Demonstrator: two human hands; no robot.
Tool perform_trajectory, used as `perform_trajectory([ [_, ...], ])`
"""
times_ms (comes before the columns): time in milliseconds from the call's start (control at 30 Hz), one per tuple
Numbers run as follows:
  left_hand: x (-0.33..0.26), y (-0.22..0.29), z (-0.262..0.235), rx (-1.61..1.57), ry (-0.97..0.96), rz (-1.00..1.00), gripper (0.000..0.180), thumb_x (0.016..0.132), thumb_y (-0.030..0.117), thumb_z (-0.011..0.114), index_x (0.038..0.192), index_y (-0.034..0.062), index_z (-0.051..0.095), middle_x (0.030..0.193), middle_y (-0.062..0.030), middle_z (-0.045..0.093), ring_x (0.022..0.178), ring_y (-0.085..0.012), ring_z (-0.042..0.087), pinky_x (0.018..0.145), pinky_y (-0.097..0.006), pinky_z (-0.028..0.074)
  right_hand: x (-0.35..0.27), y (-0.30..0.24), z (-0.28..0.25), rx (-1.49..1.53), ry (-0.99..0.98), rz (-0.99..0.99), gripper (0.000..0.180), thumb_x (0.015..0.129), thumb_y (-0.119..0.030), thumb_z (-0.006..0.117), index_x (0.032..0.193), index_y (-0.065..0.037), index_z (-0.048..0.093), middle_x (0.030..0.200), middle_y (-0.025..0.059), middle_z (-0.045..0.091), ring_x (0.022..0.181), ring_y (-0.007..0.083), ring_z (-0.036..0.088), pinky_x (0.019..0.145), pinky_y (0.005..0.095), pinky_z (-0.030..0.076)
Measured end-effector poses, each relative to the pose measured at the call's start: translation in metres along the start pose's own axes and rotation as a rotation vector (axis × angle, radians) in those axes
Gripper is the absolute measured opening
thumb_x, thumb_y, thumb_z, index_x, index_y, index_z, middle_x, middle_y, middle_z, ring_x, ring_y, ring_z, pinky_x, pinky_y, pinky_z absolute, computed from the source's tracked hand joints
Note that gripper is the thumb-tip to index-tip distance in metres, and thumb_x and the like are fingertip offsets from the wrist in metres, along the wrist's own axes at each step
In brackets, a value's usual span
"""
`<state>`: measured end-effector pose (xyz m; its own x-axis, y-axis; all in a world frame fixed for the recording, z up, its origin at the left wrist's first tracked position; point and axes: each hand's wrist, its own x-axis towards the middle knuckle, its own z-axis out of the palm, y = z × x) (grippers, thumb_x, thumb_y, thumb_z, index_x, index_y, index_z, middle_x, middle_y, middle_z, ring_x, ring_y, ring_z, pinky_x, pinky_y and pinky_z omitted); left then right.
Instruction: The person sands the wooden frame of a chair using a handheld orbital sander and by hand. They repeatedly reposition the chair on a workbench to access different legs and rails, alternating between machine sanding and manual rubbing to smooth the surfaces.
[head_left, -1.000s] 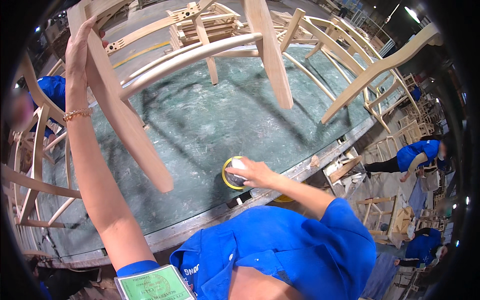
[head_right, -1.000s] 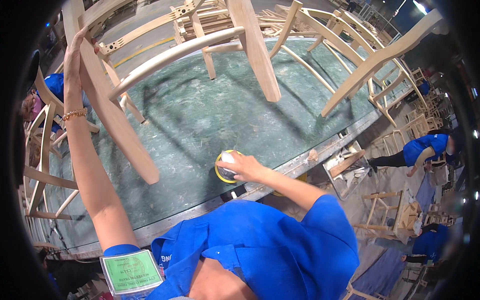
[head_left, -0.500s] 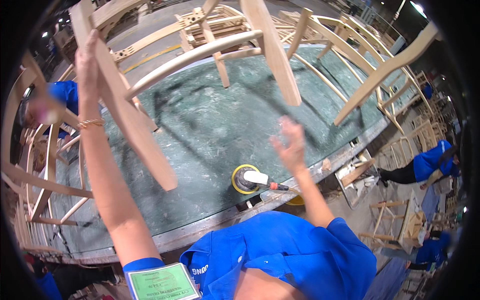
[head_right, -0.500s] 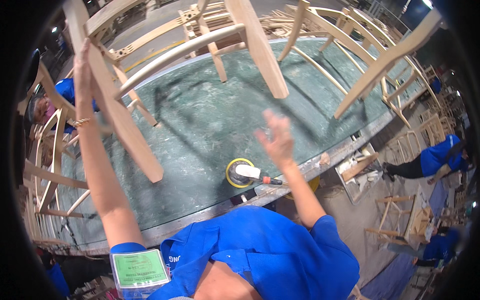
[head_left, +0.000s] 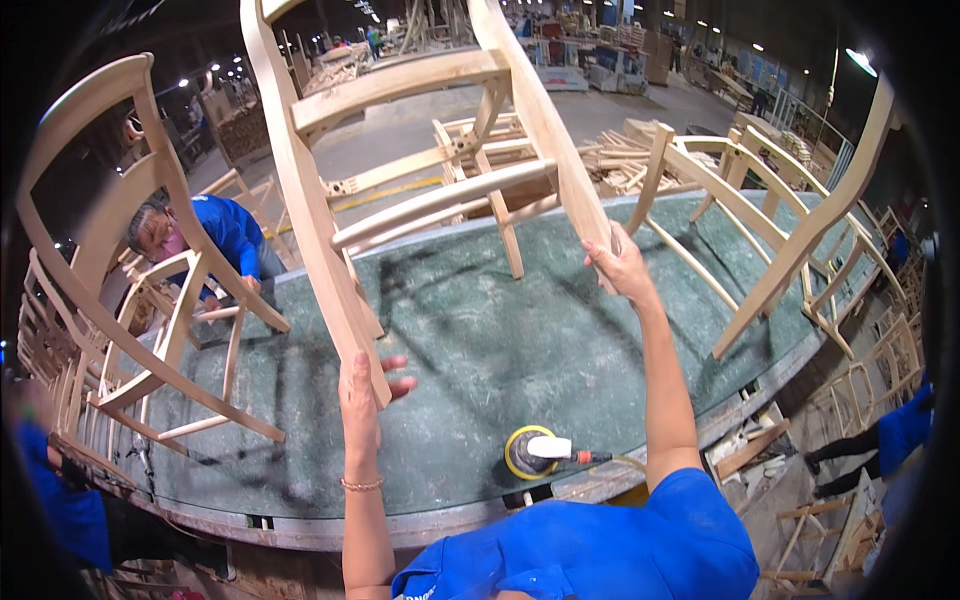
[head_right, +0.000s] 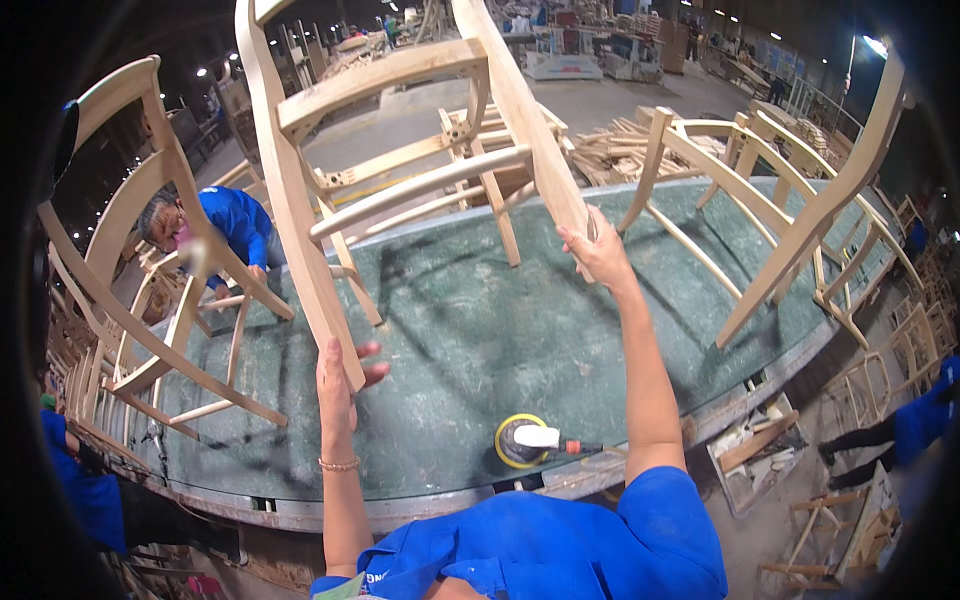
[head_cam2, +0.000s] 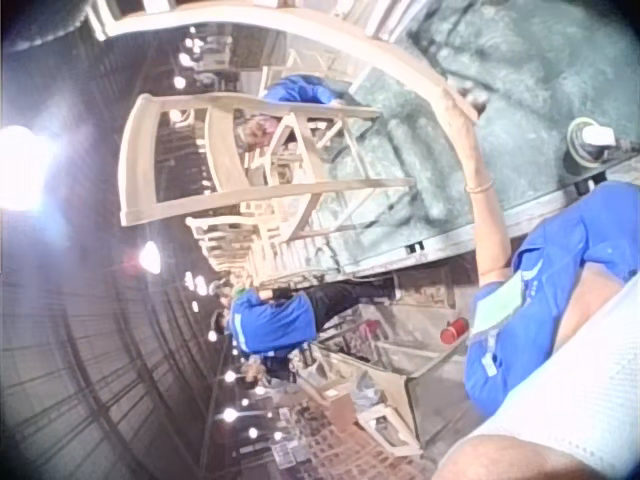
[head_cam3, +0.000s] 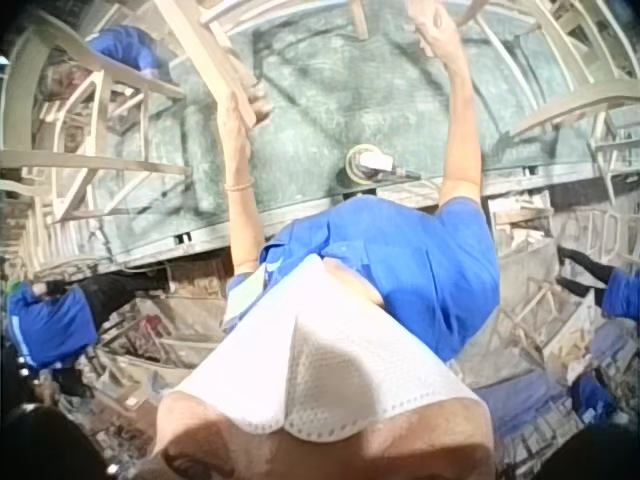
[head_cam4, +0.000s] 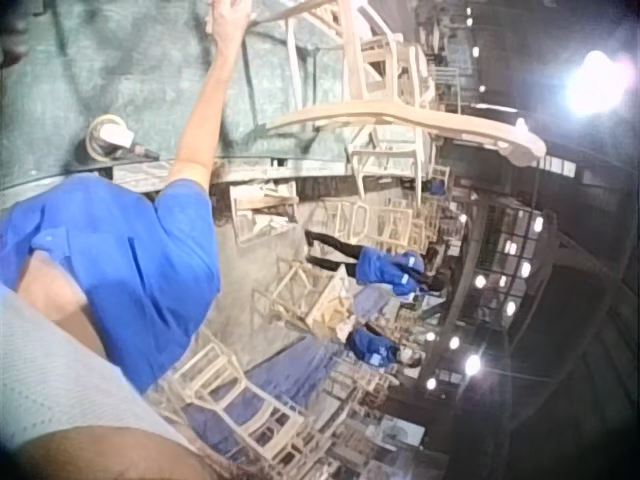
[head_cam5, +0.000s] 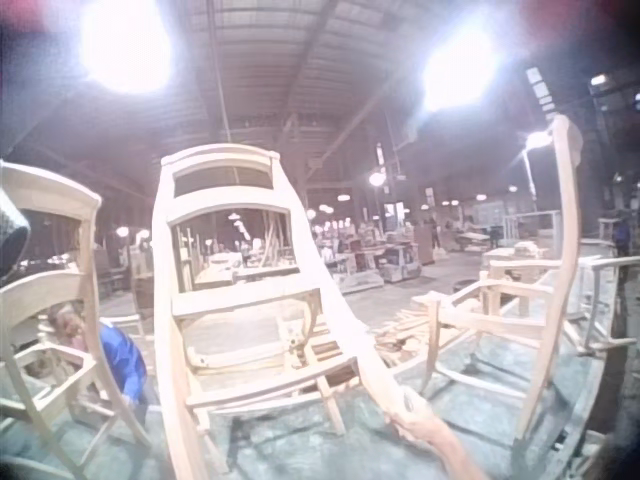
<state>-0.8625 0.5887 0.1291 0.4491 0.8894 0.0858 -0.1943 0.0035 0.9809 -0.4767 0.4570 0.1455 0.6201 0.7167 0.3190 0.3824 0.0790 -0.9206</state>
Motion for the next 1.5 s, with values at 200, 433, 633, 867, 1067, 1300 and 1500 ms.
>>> perform_trajectory([
  [200, 0.014, 0.006, 0.006, -0.046, 0.058, 0.029, 0.045, 0.095, 0.043, 0.057, 0.115, 0.0031, 0.048, 0.072, -0.0013, 0.049, 0.055, -0.0063, 0.049, 0.041, -0.021, 0.044, 0.015, -0.005, 0.001, -0.006, 0.034, -0.056, 0.06, 0.086, -0.038, 0.07, 0.13, -0.004, 0.048, 0.076, 0.0043, 0.062, 0.063, 0.0093, 0.059, 0.045, 0.0259, 0.046],
  [433, 0.022, 0.018, 0.011, 0.005, 0.101, 0.032, 0.055, 0.091, 0.04, 0.061, 0.129, 0.003, 0.047, 0.067, 0.0024, 0.048, 0.045, -0.005, 0.044, 0.04, -0.019, 0.04, 0.026, -0.018, 0.006, -0.091, 0.054, -0.014, 0.064, 0.087, -0.039, 0.067, 0.136, -0.005, 0.044, 0.077, 0.0094, 0.065, 0.056, 0.0139, 0.058, 0.05, 0.0306, 0.047],
  [633, 0.029, 0.02, 0.014, 0.016, 0.094, 0.001, 0.053, 0.091, 0.037, 0.062, 0.128, 0.0032, 0.048, 0.068, 0.0021, 0.048, 0.046, -0.0061, 0.044, 0.043, -0.02, 0.041, 0.026, -0.021, 0.002, -0.051, 0.071, -0.059, 0.06, 0.088, -0.036, 0.065, 0.136, -0.005, 0.045, 0.082, 0.012, 0.066, 0.055, 0.0149, 0.058, 0.052, 0.0316, 0.047],
  [867, 0.026, 0.022, 0.006, 0.084, 0.091, 0.001, 0.058, 0.088, 0.044, 0.063, 0.128, 0.0042, 0.048, 0.067, 0.0022, 0.048, 0.045, -0.0045, 0.044, 0.043, -0.019, 0.042, 0.025, -0.023, 0.005, -0.06, 0.016, -0.03, 0.056, 0.09, -0.035, 0.063, 0.135, -0.006, 0.046, 0.1, 0.019, 0.068, 0.077, 0.0251, 0.066, 0.069, 0.0357, 0.051],
  [1067, 0.02, 0.019, 0.012, 0.05, 0.07, 0.021, 0.058, 0.087, 0.041, 0.066, 0.126, 0.0011, 0.049, 0.071, 0.0015, 0.05, 0.054, -0.0044, 0.049, 0.042, -0.021, 0.043, 0.021, -0.007, 0.002, -0.08, 0.056, -0.096, 0.055, 0.091, -0.035, 0.063, 0.135, -0.005, 0.047, 0.112, 0.022, 0.065, 0.104, 0.0313, 0.065, 0.086, 0.0387, 0.05],
  [1300, 0.003, 0.011, 0.019, 0.061, 0.079, 0.038, 0.068, 0.086, 0.053, 0.064, 0.128, 0.0015, 0.049, 0.068, 0.0023, 0.048, 0.052, -0.0038, 0.048, 0.044, -0.019, 0.044, 0.005, 0.007, -0.002, -0.06, 0.068, -0.129, 0.055, 0.092, -0.036, 0.062, 0.135, -0.004, 0.046, 0.117, 0.0213, 0.064, 0.109, 0.0294, 0.063, 0.089, 0.0373, 0.049],
  [1500, -0.013, 0.003, 0.017, 0.094, 0.097, 0.024, 0.075, 0.085, 0.062, 0.059, 0.129, 0.0022, 0.05, 0.066, 0.002, 0.047, 0.05, -0.0038, 0.046, 0.043, -0.019, 0.043, -0.013, 0.007, -0.004, -0.039, 0.071, -0.167, 0.056, 0.092, -0.037, 0.063, 0.135, -0.006, 0.046, 0.116, 0.0199, 0.064, 0.109, 0.0287, 0.063, 0.09, 0.037, 0.048],
])
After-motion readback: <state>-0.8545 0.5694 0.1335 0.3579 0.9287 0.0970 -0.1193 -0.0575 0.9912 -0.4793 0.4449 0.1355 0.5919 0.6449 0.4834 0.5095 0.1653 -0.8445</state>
